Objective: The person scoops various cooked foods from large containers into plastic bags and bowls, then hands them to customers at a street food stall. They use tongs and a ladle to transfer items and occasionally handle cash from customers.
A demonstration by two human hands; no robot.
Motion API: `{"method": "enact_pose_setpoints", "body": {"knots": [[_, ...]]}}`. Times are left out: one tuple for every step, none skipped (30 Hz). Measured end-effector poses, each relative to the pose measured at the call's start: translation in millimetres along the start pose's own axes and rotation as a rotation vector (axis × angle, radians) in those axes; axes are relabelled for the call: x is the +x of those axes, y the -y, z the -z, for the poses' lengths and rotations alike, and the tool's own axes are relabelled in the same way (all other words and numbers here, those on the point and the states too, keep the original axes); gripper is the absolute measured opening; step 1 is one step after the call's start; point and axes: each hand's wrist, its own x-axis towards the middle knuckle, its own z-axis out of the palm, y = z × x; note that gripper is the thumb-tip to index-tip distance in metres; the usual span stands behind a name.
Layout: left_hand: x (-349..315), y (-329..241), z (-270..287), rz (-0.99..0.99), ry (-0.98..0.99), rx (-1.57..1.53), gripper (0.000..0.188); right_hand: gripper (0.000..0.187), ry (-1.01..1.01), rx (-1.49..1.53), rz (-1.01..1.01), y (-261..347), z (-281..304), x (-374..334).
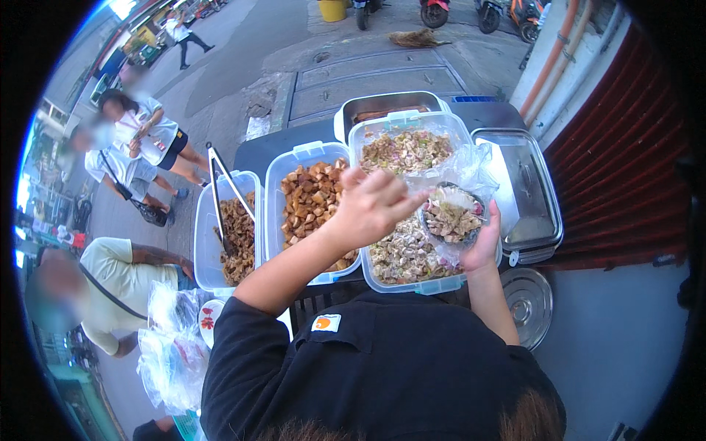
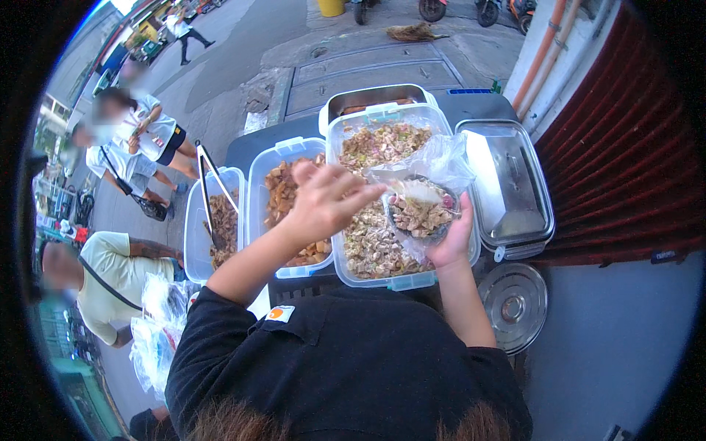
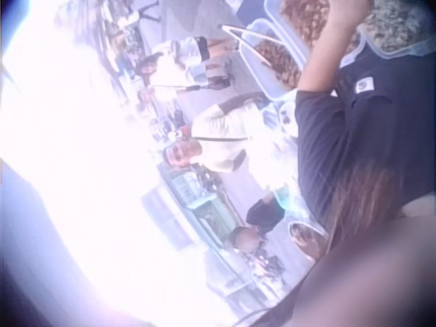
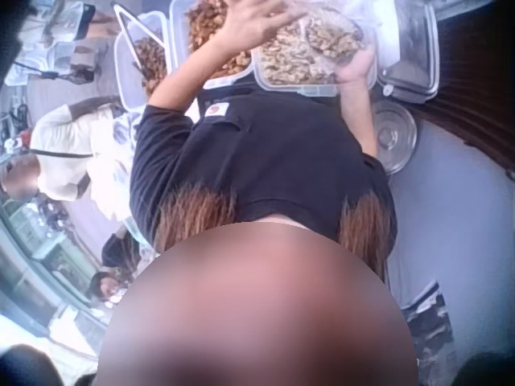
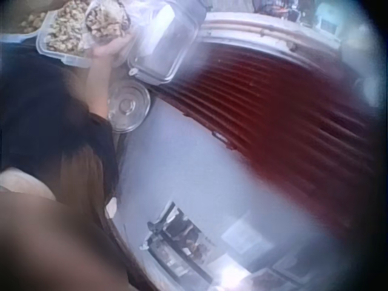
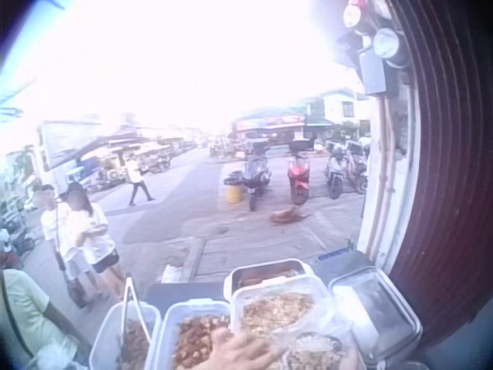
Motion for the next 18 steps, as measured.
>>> {"method": "enact_pose_setpoints", "body": {"knots": [[0, -3, 0, -0.070, 0.019, 0.019, 0.033, 0.074, -0.013, 0.007, -0.022, 1, 2, 2], [0, -5, 4, 0.032, 0.055, 0.009, 0.033, 0.074, -0.059, 0.006, -0.041, 2, 4, 5], [0, -6, 7, 0.091, 0.046, 0.016, 0.033, 0.073, -0.087, -0.017, -0.023, 2, 7, 7], [1, -5, 10, 0.125, 0.022, 0.055, 0.033, 0.072, -0.141, -0.047, -0.001, 4, 9, 8], [0, -4, 17, 0.218, 0.005, 0.031, 0.032, 0.071, -0.126, -0.026, -0.006, 5, 12, 9], [-2, -4, 23, 0.262, 0.015, 0.071, 0.030, 0.070, -0.138, -0.087, 0.008, 8, 14, 10], [-4, -5, 26, 0.322, 0.045, 0.137, 0.028, 0.069, -0.070, -0.097, -0.014, 15, 14, 10], [-7, -7, 26, 0.466, 0.052, 0.174, 0.026, 0.068, 0.065, -0.098, -0.066, 22, 13, 13], [-13, -12, 21, 0.506, 0.124, 0.261, 0.020, 0.068, 0.000, -0.165, -0.027, 32, 10, 15], [-17, -21, 13, 0.460, 0.283, 0.341, 0.015, 0.067, -0.040, -0.211, 0.002, 43, 5, 17], [-16, -35, -14, 0.409, 0.591, 0.513, 0.013, 0.069, -0.022, -0.230, 0.013, 55, -4, 25], [-12, -46, -40, 0.270, 0.759, 0.531, 0.018, 0.070, -0.128, -0.230, 0.049, 59, -12, 34], [-22, -54, -59, 0.152, 0.836, 0.350, 0.017, 0.070, -0.082, -0.270, 0.018, 61, -22, 39], [-30, -62, -74, -0.085, 0.945, 0.194, 0.017, 0.070, -0.081, -0.279, -0.013, 65, -35, 46], [-36, -68, -86, -0.090, 0.873, 0.088, 0.017, 0.070, -0.052, -0.311, -0.023, 59, -48, 54], [-40, -70, -93, -0.002, 0.705, -0.023, 0.017, 0.071, 0.085, -0.304, -0.081, 52, -62, 62], [-49, -76, -89, 0.178, 0.490, -0.123, 0.018, 0.072, 0.152, -0.291, -0.144, 42, -74, 70], [-53, -75, -80, 0.177, 0.162, -0.137, 0.023, 0.071, 0.131, -0.312, -0.213, 28, -87, 80]]}}
